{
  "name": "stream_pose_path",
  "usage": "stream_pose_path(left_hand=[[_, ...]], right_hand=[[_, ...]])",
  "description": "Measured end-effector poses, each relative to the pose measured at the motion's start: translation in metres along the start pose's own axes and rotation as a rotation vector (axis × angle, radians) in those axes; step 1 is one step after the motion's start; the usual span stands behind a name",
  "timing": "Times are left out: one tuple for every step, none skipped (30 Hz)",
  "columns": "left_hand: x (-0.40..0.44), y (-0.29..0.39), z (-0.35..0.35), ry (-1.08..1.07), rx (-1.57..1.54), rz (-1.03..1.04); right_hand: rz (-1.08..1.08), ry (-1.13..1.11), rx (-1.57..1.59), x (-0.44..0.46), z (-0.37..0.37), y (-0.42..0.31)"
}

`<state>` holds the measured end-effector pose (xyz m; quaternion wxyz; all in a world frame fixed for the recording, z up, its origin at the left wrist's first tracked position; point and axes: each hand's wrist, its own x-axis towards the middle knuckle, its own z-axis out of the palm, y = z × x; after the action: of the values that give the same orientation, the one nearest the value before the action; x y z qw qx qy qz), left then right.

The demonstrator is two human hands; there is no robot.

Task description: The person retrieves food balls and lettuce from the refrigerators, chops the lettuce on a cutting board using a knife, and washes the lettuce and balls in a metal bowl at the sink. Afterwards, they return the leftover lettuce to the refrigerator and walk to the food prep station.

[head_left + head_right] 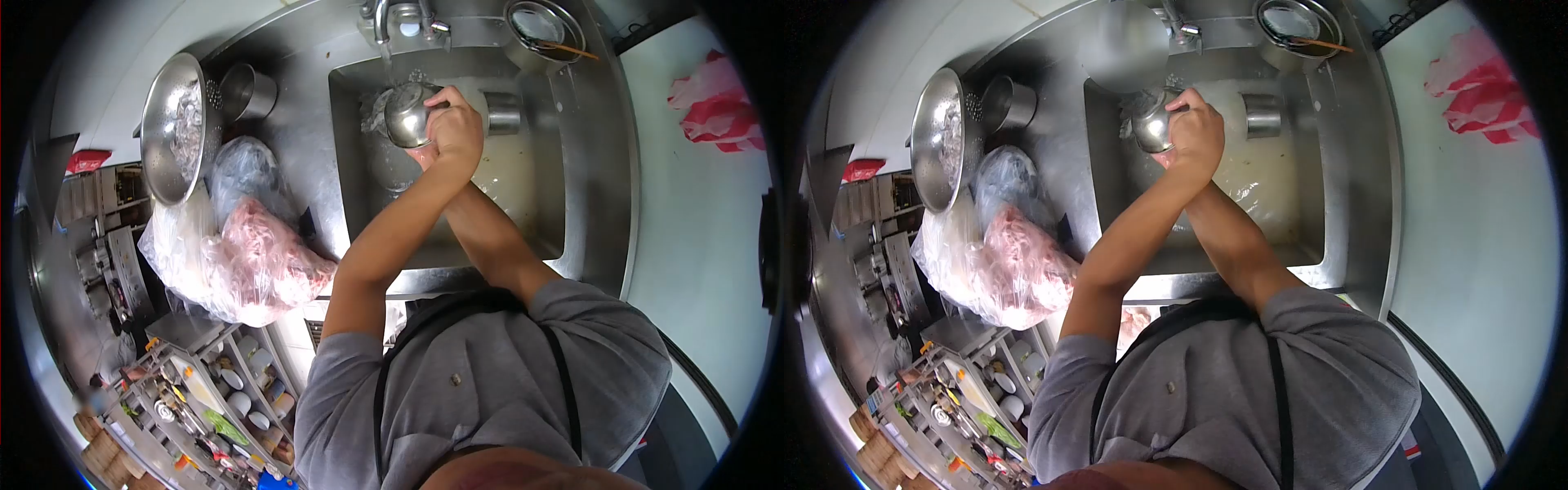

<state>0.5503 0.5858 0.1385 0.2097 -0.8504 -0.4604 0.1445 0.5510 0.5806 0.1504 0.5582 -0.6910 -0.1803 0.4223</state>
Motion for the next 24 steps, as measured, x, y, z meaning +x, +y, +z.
stream_pose_path(left_hand=[[-0.002,-0.001,-0.002,0.016,-0.017,0.020],[-0.005,-0.001,-0.005,0.031,-0.031,0.049],[-0.009,-0.001,-0.007,0.042,-0.048,0.082],[-0.013,0.001,-0.010,0.053,-0.061,0.113],[-0.017,0.003,-0.012,0.060,-0.069,0.141],[-0.021,0.006,-0.016,0.071,-0.079,0.164],[-0.026,0.009,-0.019,0.073,-0.075,0.179],[-0.029,0.014,-0.022,0.083,-0.077,0.182],[-0.033,0.021,-0.025,0.088,-0.073,0.187],[-0.036,0.025,-0.031,0.091,-0.069,0.193],[-0.039,0.029,-0.036,0.099,-0.070,0.198],[-0.041,0.033,-0.042,0.081,-0.056,0.209],[-0.043,0.035,-0.046,0.060,-0.041,0.220],[-0.045,0.035,-0.049,0.064,-0.038,0.226],[-0.046,0.032,-0.050,0.103,-0.143,0.231],[-0.046,0.026,-0.051,0.143,-0.248,0.238],[-0.045,0.019,-0.052,0.182,-0.354,0.246],[-0.042,0.011,-0.052,0.221,-0.461,0.255],[-0.041,0.002,-0.051,0.257,-0.570,0.266],[-0.040,-0.006,-0.049,0.289,-0.680,0.279],[-0.037,-0.017,-0.040,0.291,-0.681,0.293],[-0.034,-0.032,-0.022,0.432,-0.788,0.221],[-0.033,-0.042,-0.006,0.571,-0.894,0.144],[-0.034,-0.046,0.009,0.571,-0.893,0.156]], right_hand=[[-0.086,0.138,-0.209,-0.003,0.005,-0.005],[-0.163,0.276,-0.420,-0.008,0.006,-0.006],[-0.158,0.289,-0.419,-0.011,0.004,-0.005],[-0.163,0.316,-0.425,-0.014,0.000,-0.001],[-0.167,0.341,-0.431,-0.018,-0.003,0.003],[-0.168,0.351,-0.431,-0.023,-0.011,0.009],[-0.261,0.338,-0.393,-0.030,-0.021,0.012],[-0.354,0.325,-0.353,-0.035,-0.029,0.014],[-0.361,0.334,-0.353,-0.035,-0.034,0.013],[-0.225,0.334,-0.294,-0.038,-0.040,0.005],[-0.087,0.333,-0.232,-0.040,-0.045,0.000],[-0.090,0.342,-0.228,-0.040,-0.048,0.000],[-0.093,0.413,-0.270,-0.039,-0.050,0.002],[-0.094,0.483,-0.311,-0.037,-0.052,0.005],[-0.092,0.489,-0.306,-0.033,-0.056,0.015],[-0.201,0.373,-0.012,-0.025,-0.060,0.031],[-0.310,0.252,0.281,-0.015,-0.063,0.047],[-0.312,0.264,0.286,0.005,-0.059,0.065],[-0.365,0.202,0.414,0.029,-0.053,0.085],[-0.418,0.140,0.540,0.042,-0.050,0.094],[-0.421,0.155,0.542,0.044,-0.055,0.089],[-0.255,-0.065,1.011,0.044,-0.061,0.075],[-0.067,-0.302,1.465,0.041,-0.065,0.059],[0.143,-0.188,1.486,0.034,-0.067,0.035]])
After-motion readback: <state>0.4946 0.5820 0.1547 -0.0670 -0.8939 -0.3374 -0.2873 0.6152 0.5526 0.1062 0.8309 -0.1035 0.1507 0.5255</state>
